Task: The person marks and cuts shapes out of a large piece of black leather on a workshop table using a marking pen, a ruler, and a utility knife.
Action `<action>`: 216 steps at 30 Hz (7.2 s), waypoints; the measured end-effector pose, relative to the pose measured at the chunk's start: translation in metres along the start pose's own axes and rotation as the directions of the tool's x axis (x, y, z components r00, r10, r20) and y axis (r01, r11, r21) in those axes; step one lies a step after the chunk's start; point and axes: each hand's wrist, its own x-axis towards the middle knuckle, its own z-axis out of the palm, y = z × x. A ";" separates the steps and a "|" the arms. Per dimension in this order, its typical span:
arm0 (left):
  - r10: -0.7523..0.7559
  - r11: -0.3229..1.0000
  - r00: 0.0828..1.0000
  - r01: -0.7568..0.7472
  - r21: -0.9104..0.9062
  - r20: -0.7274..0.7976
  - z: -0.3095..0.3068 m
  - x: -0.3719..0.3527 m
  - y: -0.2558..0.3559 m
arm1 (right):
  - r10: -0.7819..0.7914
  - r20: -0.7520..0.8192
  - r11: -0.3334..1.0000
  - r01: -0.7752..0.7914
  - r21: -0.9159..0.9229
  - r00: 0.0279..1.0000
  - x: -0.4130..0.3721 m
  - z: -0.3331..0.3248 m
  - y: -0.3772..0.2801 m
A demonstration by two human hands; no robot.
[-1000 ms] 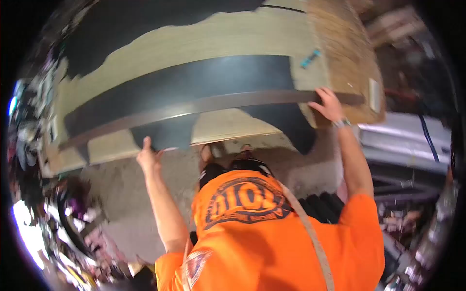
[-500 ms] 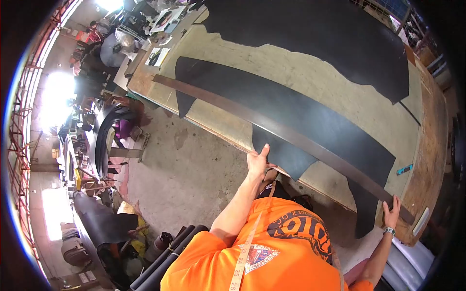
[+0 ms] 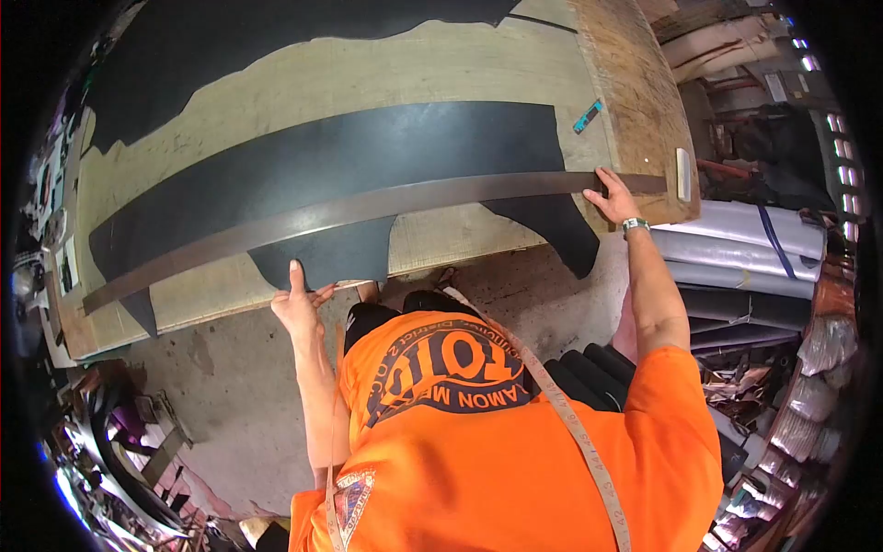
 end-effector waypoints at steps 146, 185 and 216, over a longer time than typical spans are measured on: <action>0.875 0.450 0.296 -0.789 0.417 -0.384 -0.457 0.171 0.666 | -0.079 -0.119 0.540 0.143 0.829 0.990 -0.062 -0.231 -0.260; 0.358 0.932 0.750 -0.248 0.266 -0.556 -0.300 0.223 0.112 | 0.289 -0.121 0.835 -0.188 0.518 0.950 -0.029 0.080 -0.023; 0.219 0.967 0.865 -0.131 0.218 -0.451 -0.333 0.245 0.108 | 0.380 -0.007 0.770 -0.312 0.557 0.925 -0.046 0.054 -0.059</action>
